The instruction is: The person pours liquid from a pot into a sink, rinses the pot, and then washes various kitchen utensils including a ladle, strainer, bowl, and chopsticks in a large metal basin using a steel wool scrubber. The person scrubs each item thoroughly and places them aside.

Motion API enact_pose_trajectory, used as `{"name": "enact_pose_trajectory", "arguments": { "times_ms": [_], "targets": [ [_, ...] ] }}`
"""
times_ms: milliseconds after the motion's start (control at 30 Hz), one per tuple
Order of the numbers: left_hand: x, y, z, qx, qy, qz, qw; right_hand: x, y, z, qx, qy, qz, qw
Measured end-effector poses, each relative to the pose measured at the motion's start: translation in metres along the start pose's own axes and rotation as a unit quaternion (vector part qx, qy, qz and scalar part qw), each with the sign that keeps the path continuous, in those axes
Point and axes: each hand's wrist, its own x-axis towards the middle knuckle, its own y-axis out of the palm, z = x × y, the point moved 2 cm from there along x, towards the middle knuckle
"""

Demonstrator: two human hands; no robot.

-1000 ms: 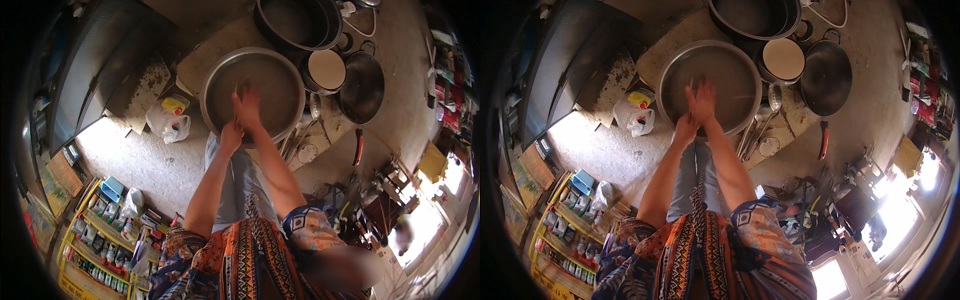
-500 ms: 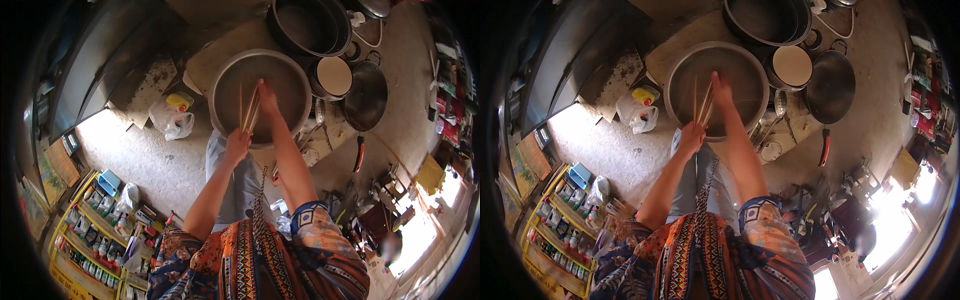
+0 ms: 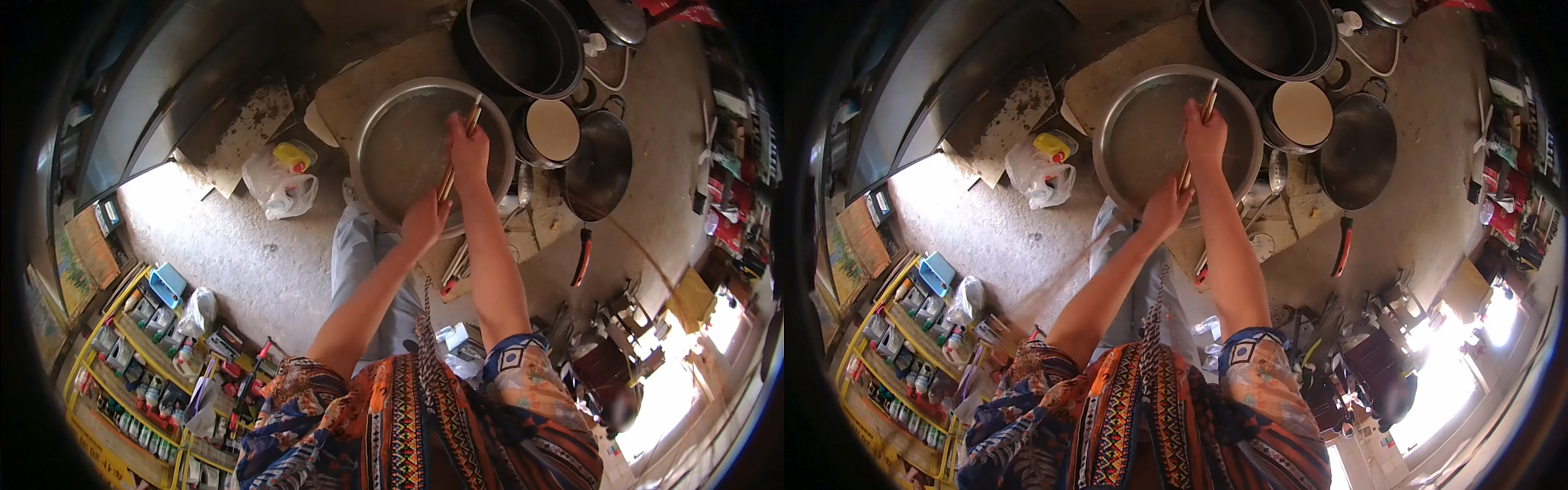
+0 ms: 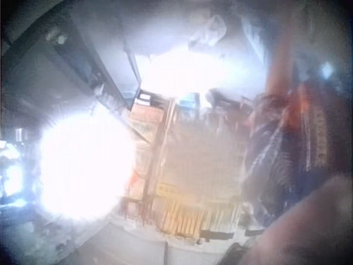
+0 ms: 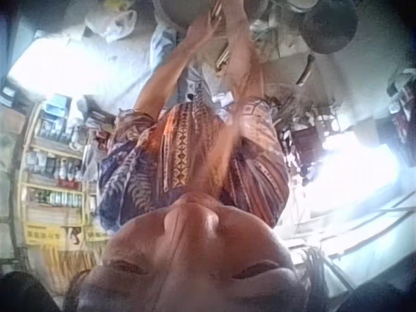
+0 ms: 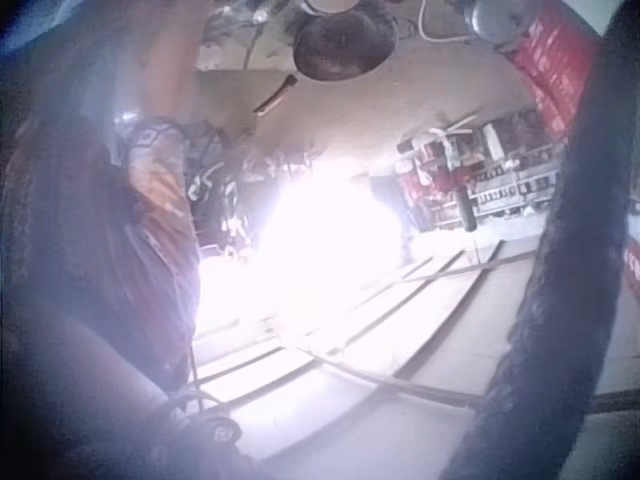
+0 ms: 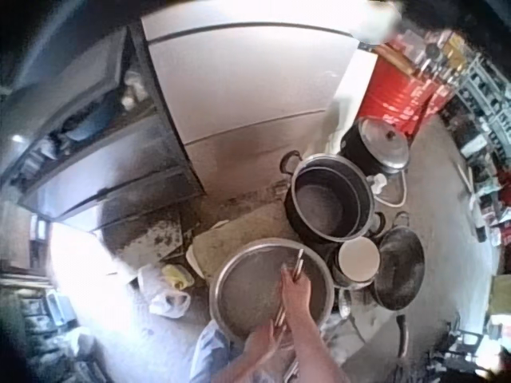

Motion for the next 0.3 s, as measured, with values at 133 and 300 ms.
{"name": "enact_pose_trajectory", "arguments": {
  "times_ms": [133, 300],
  "targets": [
    [0.008, -0.022, 0.005, -0.098, -0.067, -0.017, 0.993, -0.009, 0.017, 0.011, 0.034, -0.189, -0.096, 0.977],
    [0.004, -0.051, 0.001, -0.723, -0.213, 0.199, 0.627, -0.044, 0.039, -0.01, -0.046, -0.332, 0.039, 0.941]
  ]
}}
